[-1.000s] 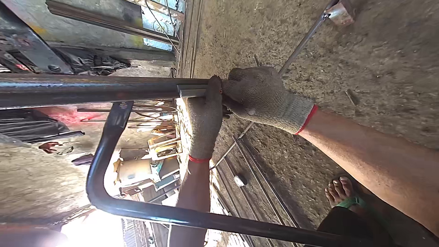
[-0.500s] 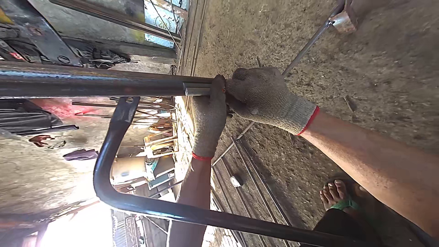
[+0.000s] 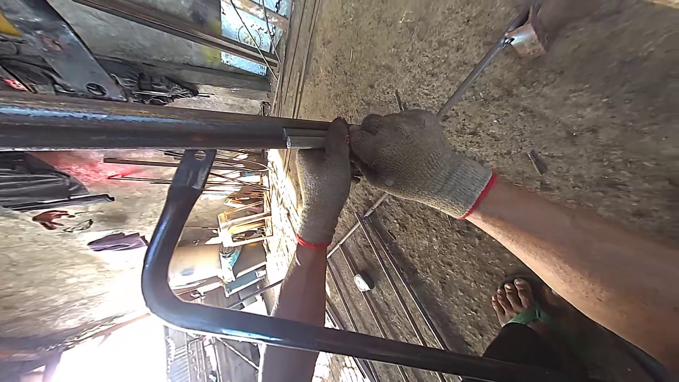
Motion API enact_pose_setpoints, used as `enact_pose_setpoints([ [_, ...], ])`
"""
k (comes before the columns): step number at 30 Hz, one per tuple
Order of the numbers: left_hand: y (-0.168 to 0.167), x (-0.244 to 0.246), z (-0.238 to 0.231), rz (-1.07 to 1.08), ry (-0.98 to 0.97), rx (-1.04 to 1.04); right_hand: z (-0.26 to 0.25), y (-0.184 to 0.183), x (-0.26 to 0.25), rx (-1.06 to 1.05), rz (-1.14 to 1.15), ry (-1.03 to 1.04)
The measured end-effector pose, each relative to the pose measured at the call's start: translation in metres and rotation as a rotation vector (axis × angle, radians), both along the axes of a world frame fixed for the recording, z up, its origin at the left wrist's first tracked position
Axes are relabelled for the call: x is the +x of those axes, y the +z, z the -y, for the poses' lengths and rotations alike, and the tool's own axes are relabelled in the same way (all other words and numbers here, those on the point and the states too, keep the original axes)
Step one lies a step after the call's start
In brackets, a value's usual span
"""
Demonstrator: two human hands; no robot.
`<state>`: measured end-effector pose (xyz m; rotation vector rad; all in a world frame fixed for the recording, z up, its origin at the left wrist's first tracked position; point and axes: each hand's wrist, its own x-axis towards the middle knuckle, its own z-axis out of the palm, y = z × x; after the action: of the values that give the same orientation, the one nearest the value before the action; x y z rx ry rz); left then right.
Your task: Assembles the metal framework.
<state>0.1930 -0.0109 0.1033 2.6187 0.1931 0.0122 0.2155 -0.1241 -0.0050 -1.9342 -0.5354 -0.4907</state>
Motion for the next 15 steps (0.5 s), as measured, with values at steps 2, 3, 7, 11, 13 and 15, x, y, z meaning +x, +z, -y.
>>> enact_pose_setpoints([
  [2,-0.001,0.0003,-0.0006,0.011,-0.008,-0.007,-0.0013,0.0005,-0.0019,-0.002,0.001,-0.014],
  [3,-0.0015,0.0005,-0.0012,0.018,-0.015,-0.016,-0.0021,0.0001,-0.0027,0.008,-0.001,-0.017],
  [7,-0.0022,0.0002,-0.004,0.027,-0.047,-0.048,-0.0034,-0.0013,-0.0032,0.051,0.009,-0.03],
  [11,-0.0027,0.0003,-0.0033,0.029,-0.008,-0.024,-0.0031,-0.0015,-0.0003,0.046,0.004,-0.009],
  [13,-0.0033,0.0001,-0.0038,0.028,-0.002,-0.039,-0.0035,-0.0021,0.0001,0.053,0.006,-0.013],
  [15,-0.0033,-0.0005,-0.0027,0.017,0.032,-0.051,-0.0034,-0.0028,0.0005,0.056,0.005,-0.018],
])
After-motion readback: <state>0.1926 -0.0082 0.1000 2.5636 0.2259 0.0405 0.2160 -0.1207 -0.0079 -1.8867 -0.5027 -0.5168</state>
